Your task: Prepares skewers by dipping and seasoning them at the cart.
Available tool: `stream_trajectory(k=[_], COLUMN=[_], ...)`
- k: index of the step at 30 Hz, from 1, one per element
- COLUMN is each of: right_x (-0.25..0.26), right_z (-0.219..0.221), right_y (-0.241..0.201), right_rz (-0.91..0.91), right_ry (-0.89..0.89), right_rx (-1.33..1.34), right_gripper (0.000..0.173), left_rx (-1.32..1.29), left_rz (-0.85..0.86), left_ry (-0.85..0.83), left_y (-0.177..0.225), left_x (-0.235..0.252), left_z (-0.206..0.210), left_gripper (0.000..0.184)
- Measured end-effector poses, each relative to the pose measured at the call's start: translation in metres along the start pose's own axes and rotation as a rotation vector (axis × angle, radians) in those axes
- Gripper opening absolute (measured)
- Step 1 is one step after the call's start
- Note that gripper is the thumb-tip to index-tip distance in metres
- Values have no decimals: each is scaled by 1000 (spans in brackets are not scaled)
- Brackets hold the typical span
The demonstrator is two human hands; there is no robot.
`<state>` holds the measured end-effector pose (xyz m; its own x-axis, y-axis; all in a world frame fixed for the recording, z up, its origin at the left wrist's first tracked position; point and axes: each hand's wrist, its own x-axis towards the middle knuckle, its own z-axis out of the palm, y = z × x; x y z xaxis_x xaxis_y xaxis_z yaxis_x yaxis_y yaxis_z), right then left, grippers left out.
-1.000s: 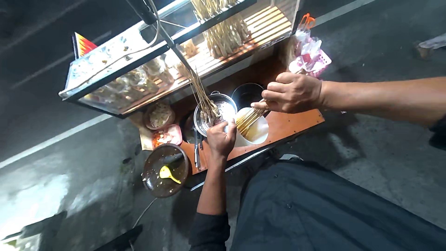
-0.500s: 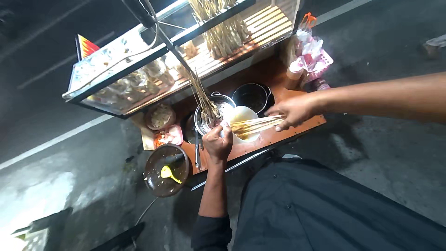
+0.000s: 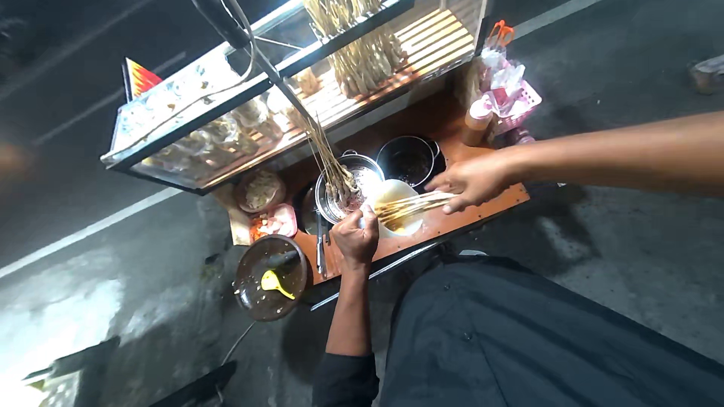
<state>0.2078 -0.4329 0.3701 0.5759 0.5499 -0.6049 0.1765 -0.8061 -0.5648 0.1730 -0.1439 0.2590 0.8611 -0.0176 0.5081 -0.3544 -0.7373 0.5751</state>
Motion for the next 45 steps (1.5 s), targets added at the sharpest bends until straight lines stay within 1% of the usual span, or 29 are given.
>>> stream_trajectory(k=[2, 3, 4, 5, 6, 7, 8, 9, 10, 11, 12, 13, 15, 16, 17, 18, 19, 21, 22, 23, 24, 26, 28, 31, 33, 36, 38, 42, 45], right_x=[-1, 1, 2, 1, -1, -2, -1, 1, 3, 5, 7, 8, 7, 8, 8, 7, 4, 6, 9, 11, 11, 7, 2, -5, -8, -9, -9, -5, -5], right_z=[5, 12, 20, 29, 37, 45, 49, 46, 40, 34, 30, 26, 26, 31, 37, 44, 50, 56, 51, 47, 43, 39, 34, 27, 23, 25, 27, 37, 34], right_y=[5, 8, 8, 6, 3, 1, -3, -7, -8, -5, 1, 5, 8, 9, 9, 6, 1, -5, -6, -4, -3, -6, -10, -7, -7, -4, -4, 5, 0], right_rz=[-175, -209, -186, -142, -93, -49, 2, 66, 127, 148, 101, 24, -108, -140, -134, -94, -39, 42, 90, 129, 177, 250, 264, 188, 130, 17, -56, -158, -91], right_ry=[261, 358, 397, 390, 336, 272, 163, 0, -133, -183, -129, -12, 277, 382, 426, 408, 353, 191, 42, -54, -104, -101, -71, -20, 64, 232, 283, 350, 321], right_rx=[-571, -755, -835, -815, -723, -563, -354, -100, 132, 249, 204, 15, -509, -678, -757, -740, -637, -281, -60, 147, 328, 559, 620, 502, 268, -119, -268, -374, -380], right_gripper=[43, 46, 50, 51, 50, 44, 30, 25, 31, 34, 32, 28, 28, 30, 31, 30, 27, 17, 25, 31, 34, 36, 36, 29, 20, 13, 11, 15, 19], left_rx=[-2, -12, -16, -21, -19, -14, 0, 12, 9, -3, -13, -24, -41, -51, -50, -43, -33, -31, -41, -56, -72, -88, -84, -61, -61, -66, -69, -70, -99], left_rz=[-24, -31, -29, -17, 3, 25, 38, 50, 58, 62, 62, 58, 40, 31, 25, 30, 38, 54, 62, 75, 90, 125, 153, 144, 119, 71, 60, 78, 84], left_ry=[13, 25, 36, 51, 65, 70, 61, 47, 37, 32, 33, 34, 36, 41, 51, 68, 83, 86, 80, 75, 67, 56, 64, 84, 95, 89, 85, 88, 87], left_y=[1, 1, 1, 0, -1, -2, -2, -3, -4, -5, -6, -7, -7, -7, -7, -7, -9, -10, -10, -11, -11, -11, -12, -14, -15, -14, -12, -10, -8], left_x=[0, 0, 0, 0, -1, -3, -4, -7, -9, -11, -12, -13, -13, -14, -14, -13, -13, -16, -17, -18, -17, -15, -13, -11, -12, -17, -19, -20, -23], left_z=[-2, -1, 0, 1, 3, 4, 5, 5, 6, 6, 6, 5, 4, 4, 5, 7, 8, 9, 8, 7, 4, -1, -5, -9, -10, -7, -6, -7, -7], left_gripper=[56, 57, 57, 57, 56, 55, 54, 54, 53, 52, 52, 52, 53, 53, 54, 54, 54, 54, 54, 54, 54, 56, 55, 53, 54, 54, 54, 54, 53])
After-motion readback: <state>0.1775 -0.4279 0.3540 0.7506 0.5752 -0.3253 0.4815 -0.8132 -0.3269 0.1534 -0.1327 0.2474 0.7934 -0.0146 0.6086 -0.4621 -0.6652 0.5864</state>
